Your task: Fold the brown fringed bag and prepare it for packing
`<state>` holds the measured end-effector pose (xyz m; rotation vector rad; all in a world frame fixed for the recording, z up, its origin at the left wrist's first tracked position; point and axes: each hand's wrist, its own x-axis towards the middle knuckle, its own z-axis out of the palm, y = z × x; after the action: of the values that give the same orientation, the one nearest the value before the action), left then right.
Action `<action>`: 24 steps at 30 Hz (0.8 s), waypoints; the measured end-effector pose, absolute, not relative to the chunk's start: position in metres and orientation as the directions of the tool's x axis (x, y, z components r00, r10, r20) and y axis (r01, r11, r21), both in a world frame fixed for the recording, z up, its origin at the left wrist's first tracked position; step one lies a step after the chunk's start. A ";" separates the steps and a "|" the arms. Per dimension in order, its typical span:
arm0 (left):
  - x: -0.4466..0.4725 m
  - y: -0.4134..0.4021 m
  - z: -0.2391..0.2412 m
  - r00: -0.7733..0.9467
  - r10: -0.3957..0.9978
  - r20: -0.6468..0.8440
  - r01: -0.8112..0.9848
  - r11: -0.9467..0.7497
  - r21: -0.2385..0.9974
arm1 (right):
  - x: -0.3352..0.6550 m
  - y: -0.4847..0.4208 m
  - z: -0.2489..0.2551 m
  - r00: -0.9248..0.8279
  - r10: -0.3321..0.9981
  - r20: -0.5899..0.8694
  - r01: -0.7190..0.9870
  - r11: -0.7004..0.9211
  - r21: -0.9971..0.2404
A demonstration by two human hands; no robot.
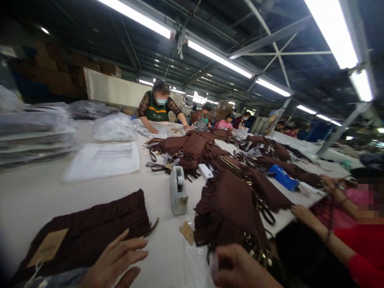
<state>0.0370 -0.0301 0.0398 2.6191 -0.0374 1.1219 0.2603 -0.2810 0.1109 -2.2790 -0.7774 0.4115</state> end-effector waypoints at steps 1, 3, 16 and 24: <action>0.042 -0.034 0.043 0.744 0.174 0.645 -0.149 -0.898 0.414 | 0.260 -0.275 0.120 0.723 0.678 -0.132 0.398 -0.565 -0.723; 0.051 -0.043 0.049 0.844 0.274 0.462 -0.187 -0.656 0.732 | 0.256 -0.249 0.134 0.535 0.821 -0.196 0.286 -0.395 -0.873; 0.045 -0.019 0.021 0.796 0.604 -0.026 -0.293 0.424 0.857 | 0.176 -0.076 0.090 0.386 0.915 0.119 0.256 0.018 -0.967; -0.003 0.016 0.056 0.666 0.745 0.048 0.085 -0.140 0.987 | 0.174 -0.057 0.088 0.203 0.977 -0.073 -0.084 -0.057 -0.995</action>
<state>-0.0029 0.0159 0.0557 1.6335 0.6909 0.6577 0.1739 -0.0566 0.0877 -1.2899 -0.9685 1.1369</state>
